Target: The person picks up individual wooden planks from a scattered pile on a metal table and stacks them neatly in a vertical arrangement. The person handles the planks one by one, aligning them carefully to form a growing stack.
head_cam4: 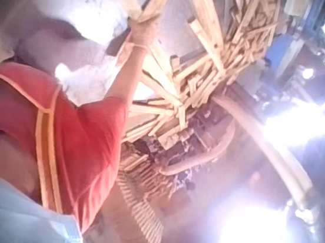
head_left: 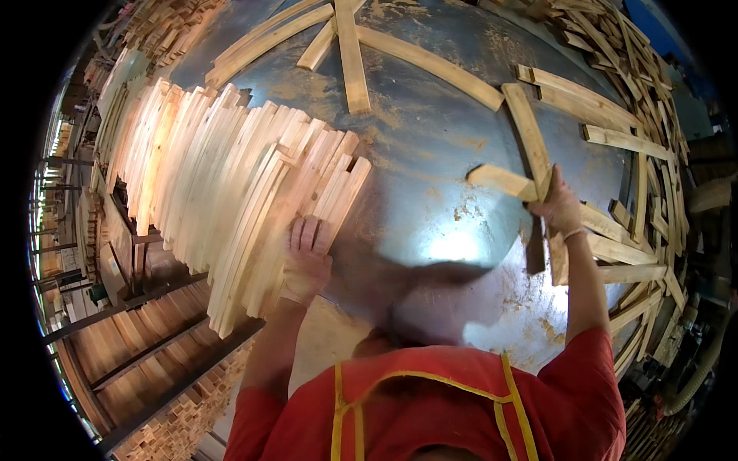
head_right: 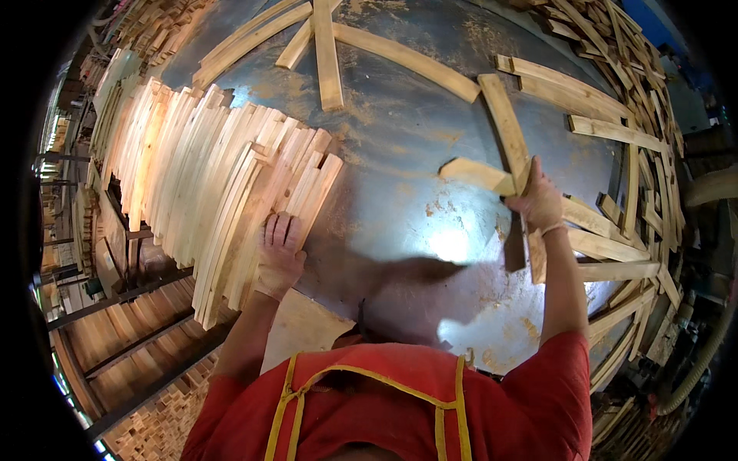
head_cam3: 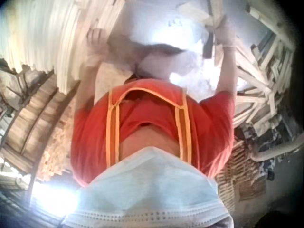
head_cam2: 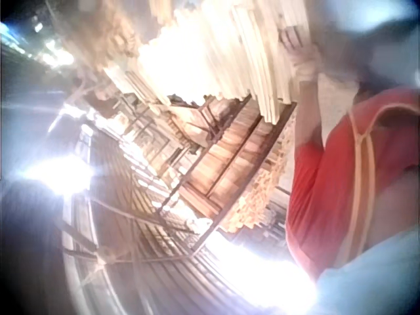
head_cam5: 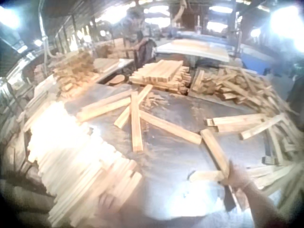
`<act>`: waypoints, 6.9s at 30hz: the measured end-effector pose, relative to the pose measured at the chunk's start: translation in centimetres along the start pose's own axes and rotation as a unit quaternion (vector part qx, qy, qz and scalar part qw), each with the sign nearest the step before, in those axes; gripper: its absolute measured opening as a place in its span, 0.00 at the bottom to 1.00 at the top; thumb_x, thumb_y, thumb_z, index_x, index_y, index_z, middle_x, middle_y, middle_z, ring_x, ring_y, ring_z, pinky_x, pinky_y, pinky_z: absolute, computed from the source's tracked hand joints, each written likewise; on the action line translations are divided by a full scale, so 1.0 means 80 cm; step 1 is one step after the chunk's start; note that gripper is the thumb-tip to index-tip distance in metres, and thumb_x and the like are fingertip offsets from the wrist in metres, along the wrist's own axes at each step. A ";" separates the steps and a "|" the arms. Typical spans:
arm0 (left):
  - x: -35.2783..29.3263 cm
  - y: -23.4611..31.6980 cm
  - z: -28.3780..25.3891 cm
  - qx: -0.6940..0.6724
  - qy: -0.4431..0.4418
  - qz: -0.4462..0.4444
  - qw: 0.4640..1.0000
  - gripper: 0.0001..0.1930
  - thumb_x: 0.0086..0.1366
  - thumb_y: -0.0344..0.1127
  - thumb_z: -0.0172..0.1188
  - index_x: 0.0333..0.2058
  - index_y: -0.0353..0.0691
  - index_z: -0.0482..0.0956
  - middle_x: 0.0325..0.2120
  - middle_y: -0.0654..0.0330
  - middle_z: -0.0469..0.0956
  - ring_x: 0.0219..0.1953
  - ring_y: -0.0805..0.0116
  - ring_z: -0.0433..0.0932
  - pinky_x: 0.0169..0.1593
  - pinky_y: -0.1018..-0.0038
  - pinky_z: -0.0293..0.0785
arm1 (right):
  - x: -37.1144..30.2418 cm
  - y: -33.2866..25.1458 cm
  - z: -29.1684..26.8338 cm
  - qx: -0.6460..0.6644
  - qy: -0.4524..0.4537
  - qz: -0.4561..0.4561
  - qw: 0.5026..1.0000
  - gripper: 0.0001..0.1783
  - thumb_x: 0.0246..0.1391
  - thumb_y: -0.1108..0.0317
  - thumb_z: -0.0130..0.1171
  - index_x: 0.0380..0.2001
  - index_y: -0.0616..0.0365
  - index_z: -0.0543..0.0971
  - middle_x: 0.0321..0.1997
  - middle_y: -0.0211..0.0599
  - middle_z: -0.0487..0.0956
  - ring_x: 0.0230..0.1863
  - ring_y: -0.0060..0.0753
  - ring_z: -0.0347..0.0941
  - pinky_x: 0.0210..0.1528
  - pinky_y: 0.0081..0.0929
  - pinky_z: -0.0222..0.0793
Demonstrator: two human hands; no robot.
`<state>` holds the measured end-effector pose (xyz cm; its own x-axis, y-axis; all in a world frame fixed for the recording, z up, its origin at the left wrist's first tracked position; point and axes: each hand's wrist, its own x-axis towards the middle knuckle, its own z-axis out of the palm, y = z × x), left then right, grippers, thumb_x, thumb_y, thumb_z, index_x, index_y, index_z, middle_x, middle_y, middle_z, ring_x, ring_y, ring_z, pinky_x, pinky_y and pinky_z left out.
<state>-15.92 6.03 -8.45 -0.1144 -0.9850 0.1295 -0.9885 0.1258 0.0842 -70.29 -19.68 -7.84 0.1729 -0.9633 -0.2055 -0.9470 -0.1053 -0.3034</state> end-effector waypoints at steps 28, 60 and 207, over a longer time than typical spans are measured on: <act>-0.108 0.021 -0.084 -0.085 -0.086 -0.093 0.988 0.48 0.67 0.61 0.63 0.75 0.36 0.60 0.72 0.47 0.64 0.72 0.45 0.65 0.75 0.51 0.62 | -0.165 -0.488 0.189 0.338 -0.304 0.019 0.891 0.22 0.69 0.59 0.59 0.51 0.72 0.77 0.30 0.41 0.81 0.28 0.36 0.79 0.33 0.31 0.81; -0.141 -0.145 -0.093 0.168 -0.074 -0.263 0.947 0.56 0.59 0.58 0.74 0.79 0.48 0.53 0.72 0.52 0.63 0.70 0.44 0.66 0.72 0.47 0.61 | -0.154 -0.155 0.095 0.636 -0.189 0.074 0.745 0.42 0.55 0.62 0.64 0.71 0.72 0.69 0.54 0.50 0.82 0.54 0.35 0.78 0.61 0.30 0.75; -0.118 0.213 -0.044 -0.092 -0.014 -0.157 0.983 0.23 0.61 0.34 0.67 0.56 0.42 0.81 0.50 0.52 0.79 0.53 0.45 0.78 0.58 0.53 0.76 | -0.116 -0.025 -0.025 0.007 -0.129 -0.004 0.992 0.69 0.41 0.47 0.79 0.81 0.56 0.52 0.58 0.63 0.82 0.59 0.65 0.80 0.60 0.49 0.78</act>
<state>-31.32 17.88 -4.79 0.1878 -0.9813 0.0419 -0.9413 -0.1676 0.2932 -70.52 -11.02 -3.43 0.2455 -0.8673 -0.4331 -0.9418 -0.1075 -0.3185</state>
